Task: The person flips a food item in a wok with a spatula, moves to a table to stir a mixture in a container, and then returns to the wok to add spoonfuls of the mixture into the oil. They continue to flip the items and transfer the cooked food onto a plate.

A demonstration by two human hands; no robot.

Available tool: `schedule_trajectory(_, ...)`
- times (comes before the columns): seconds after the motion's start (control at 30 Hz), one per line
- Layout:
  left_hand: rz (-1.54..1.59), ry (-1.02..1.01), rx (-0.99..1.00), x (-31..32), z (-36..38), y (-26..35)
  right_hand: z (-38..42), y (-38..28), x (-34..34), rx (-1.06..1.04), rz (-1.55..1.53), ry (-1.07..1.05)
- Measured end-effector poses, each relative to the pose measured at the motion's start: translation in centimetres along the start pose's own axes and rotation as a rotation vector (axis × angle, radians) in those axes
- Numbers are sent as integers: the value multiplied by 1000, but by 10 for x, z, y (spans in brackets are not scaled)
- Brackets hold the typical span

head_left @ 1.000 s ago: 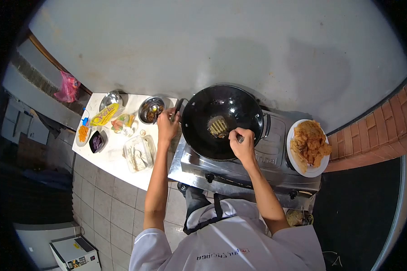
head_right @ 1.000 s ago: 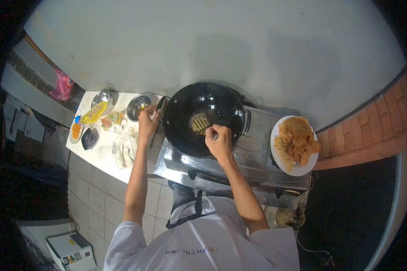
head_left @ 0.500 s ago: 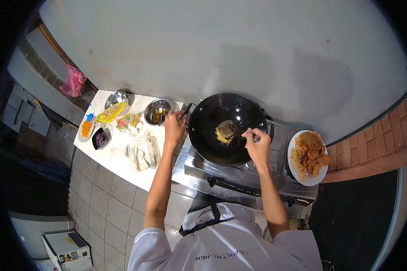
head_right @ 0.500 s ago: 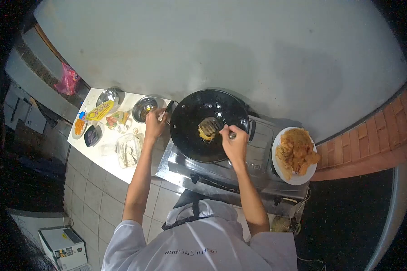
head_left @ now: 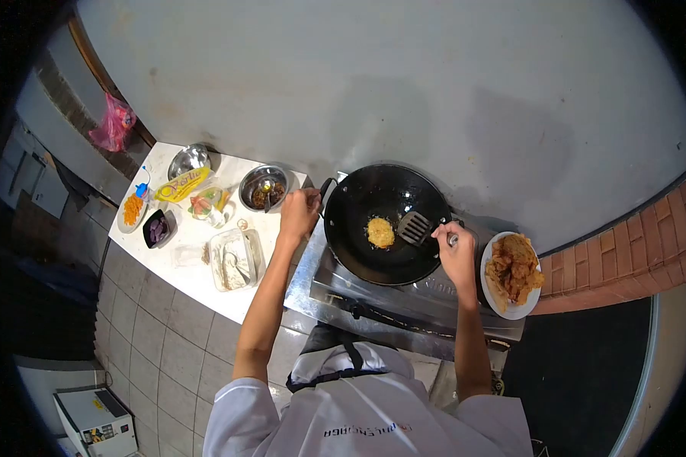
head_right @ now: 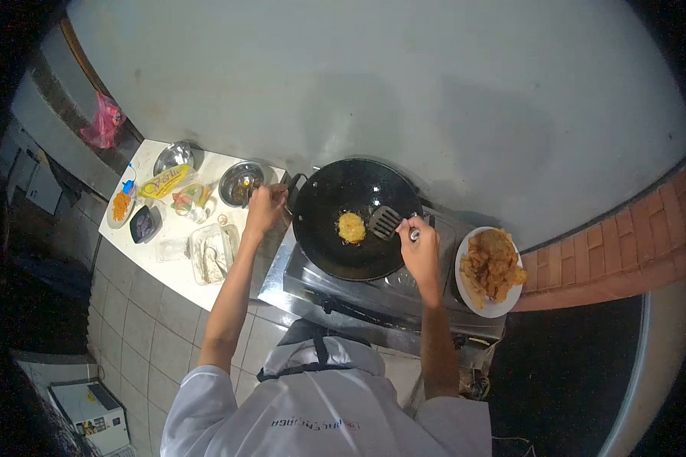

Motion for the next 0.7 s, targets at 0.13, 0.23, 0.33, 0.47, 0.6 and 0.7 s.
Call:
schedule_trajectory(0.13, -6, -76, -3, -1, -2, 3, 5, -2, 7, -10, 9, -61)
schedule_trajectory(0.23, -3, -98, 16, 1, -4, 1, 12, -2, 12, -8, -48, -26)
schedule_trajectory(0.33, -11, -115, 34, 1, -2, 3, 18, 0, 22, 36, -97, -7)
schedule_trajectory(0.47, 12, -135, 11, 1, -6, -4, 21, -11, 27, 64, -64, 22)
schedule_trajectory(0.6, -15, -125, 45, 0, -2, 1, 22, -34, 23, 30, -58, 92)
schedule_trajectory(0.7, -36, -160, 7, -2, -6, 10, 21, -50, 21, 31, -36, 124)
Point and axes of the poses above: each hand's wrist, its own z-axis away from the middle knuckle, its own x-axis out of the palm, y = z × x, the point moved 4 cm from there along -z, towards the middle knuckle, and after that the axes turned 14 degrees about z, right-handed, at the moved point
